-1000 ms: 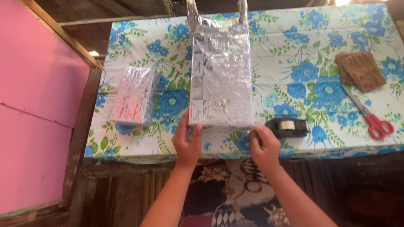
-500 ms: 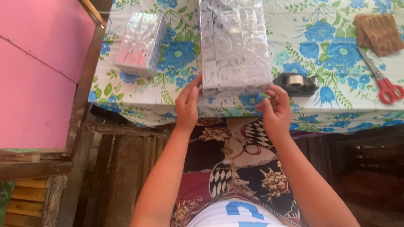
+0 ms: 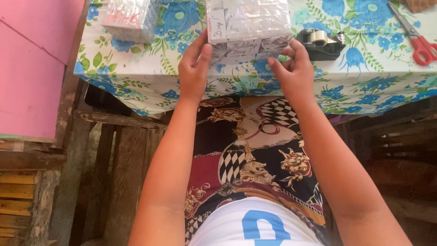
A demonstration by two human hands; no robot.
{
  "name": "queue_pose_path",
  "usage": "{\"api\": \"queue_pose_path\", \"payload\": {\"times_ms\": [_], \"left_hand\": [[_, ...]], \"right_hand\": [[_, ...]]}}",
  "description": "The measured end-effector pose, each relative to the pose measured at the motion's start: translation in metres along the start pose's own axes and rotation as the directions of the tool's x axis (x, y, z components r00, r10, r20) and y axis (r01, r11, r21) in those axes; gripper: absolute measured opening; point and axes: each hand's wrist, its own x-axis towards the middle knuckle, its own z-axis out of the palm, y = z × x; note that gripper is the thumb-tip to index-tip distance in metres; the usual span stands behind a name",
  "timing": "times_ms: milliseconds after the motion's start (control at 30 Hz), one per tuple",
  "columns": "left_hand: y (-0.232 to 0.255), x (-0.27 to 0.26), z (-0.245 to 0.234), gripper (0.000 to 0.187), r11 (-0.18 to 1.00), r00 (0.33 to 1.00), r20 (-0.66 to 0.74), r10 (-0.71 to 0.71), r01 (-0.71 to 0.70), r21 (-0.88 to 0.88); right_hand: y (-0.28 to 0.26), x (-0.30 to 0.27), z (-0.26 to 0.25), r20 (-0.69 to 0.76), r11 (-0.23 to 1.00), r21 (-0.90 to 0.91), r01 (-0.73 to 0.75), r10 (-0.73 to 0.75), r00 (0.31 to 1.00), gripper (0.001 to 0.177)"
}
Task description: The person wraps a rectangular box with silver patterned wrapping paper on a floral tablecloth. They fold the paper edges, smooth the surface, and secure the seams with clear tape using a tape dispenser. A second wrapped box is visible nearby.
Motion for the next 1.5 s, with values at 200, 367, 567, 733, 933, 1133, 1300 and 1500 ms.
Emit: {"api": "queue_pose_path", "payload": {"times_ms": [200, 367, 567, 733, 933, 1133, 1300, 1500], "left_hand": [[0.016, -0.001, 0.015, 0.074, 0.978, 0.999, -0.032, 0.011, -0.004, 0.208], [0.021, 0.005, 0.015, 0.073, 0.982, 0.996, -0.059, -0.073, 0.082, 0.170], [0.037, -0.023, 0.022, 0.064, 0.857, 0.920, -0.164, 0.355, -0.250, 0.451], [0.046, -0.062, 0.073, 0.021, 0.802, 0.907, -0.066, 0.415, -0.332, 0.496], [0.064, -0.055, 0.138, 0.040, 0.768, 0.859, 0.395, 0.326, -0.485, 0.419], [0.053, 0.009, 0.192, 0.047, 0.424, 0.741, 0.585, 0.330, -0.670, 0.609], [0.040, 0.042, 0.229, 0.072, 0.338, 0.863, 0.493, 0.112, -0.500, 0.797], [0.047, 0.057, 0.242, 0.052, 0.345, 0.812, 0.461, -0.358, -0.344, 0.873]], "right_hand": [[-0.038, 0.008, 0.012, -0.107, 0.921, -0.377, -0.097, 0.061, 0.992, 0.041], [-0.048, 0.011, 0.015, -0.121, 0.945, -0.269, -0.187, 0.159, 0.980, 0.035], [-0.051, 0.001, -0.012, -0.087, 0.979, -0.072, -0.190, 0.184, 0.979, 0.025], [-0.050, 0.018, -0.092, -0.302, 0.986, -0.097, -0.136, 0.101, 0.948, 0.019], [-0.040, 0.062, -0.153, -0.228, 0.916, -0.236, -0.325, 0.273, 0.935, 0.021], [-0.035, 0.071, -0.166, -0.089, 0.810, -0.188, -0.556, 0.550, 0.830, 0.029], [-0.056, 0.087, -0.156, 0.046, 0.789, -0.415, -0.453, 0.516, 0.855, 0.030], [-0.063, 0.129, -0.146, 0.217, 0.392, -0.919, -0.040, 0.589, 0.778, 0.030]]}}
